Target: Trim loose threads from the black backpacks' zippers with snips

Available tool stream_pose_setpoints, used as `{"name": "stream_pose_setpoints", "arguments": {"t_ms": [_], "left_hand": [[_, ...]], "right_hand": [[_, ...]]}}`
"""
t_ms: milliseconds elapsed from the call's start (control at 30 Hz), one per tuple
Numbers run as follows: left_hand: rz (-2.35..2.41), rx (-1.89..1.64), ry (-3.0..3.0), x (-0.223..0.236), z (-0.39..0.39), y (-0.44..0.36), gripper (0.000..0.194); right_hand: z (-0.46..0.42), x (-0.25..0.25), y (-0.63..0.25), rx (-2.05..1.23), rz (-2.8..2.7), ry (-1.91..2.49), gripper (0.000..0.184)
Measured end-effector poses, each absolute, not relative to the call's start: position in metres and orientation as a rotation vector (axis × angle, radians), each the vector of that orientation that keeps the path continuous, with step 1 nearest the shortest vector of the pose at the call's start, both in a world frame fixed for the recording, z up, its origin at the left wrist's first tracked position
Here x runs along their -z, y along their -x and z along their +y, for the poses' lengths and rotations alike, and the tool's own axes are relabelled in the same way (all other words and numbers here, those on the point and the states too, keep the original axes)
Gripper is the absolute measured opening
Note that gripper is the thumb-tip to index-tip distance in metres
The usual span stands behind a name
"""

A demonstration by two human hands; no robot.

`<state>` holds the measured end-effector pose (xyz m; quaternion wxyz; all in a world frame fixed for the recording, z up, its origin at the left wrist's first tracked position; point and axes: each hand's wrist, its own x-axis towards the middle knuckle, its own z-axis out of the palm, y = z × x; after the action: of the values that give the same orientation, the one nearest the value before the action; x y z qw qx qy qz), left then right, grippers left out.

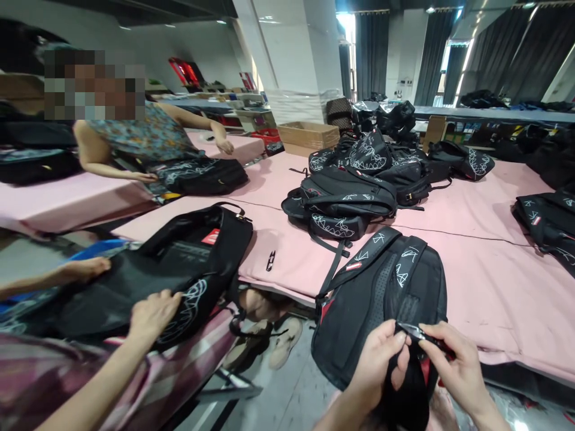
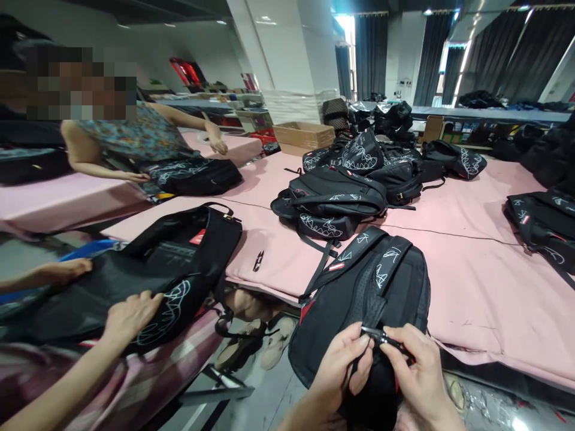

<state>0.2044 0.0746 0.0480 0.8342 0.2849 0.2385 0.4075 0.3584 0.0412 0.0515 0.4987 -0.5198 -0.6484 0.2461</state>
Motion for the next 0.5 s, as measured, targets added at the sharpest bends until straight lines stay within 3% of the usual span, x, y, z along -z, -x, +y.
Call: {"name": "stream_pose_setpoints", "arguments": {"t_ms": [67,233,333,500], "left_hand": [[0.326,-0.826,-0.437,-0.048,0.073,-0.203,0.015],[0.122,-0.576,-0.174,-0.053,0.061,-0.208,0.018],[0.297,-0.561,-0.290,-0.055,0.051,-0.216,0.021],[0.864,-0.932,-0.787,-0.052,0.047,-0.209,0.033]], "right_hand": [[0.040,-0.052,-0.358,-0.691,-1.366,1.268,0.013],[0.048,-0.055,-0.348,-1.085,-1.056,1.133,0.037],[0.053,-0.057,-0.341,-1.222,-0.957,1.117,0.031],[0.051,-0.056,-0.337,-1.238,-0.824,1.154,0.032]]}}
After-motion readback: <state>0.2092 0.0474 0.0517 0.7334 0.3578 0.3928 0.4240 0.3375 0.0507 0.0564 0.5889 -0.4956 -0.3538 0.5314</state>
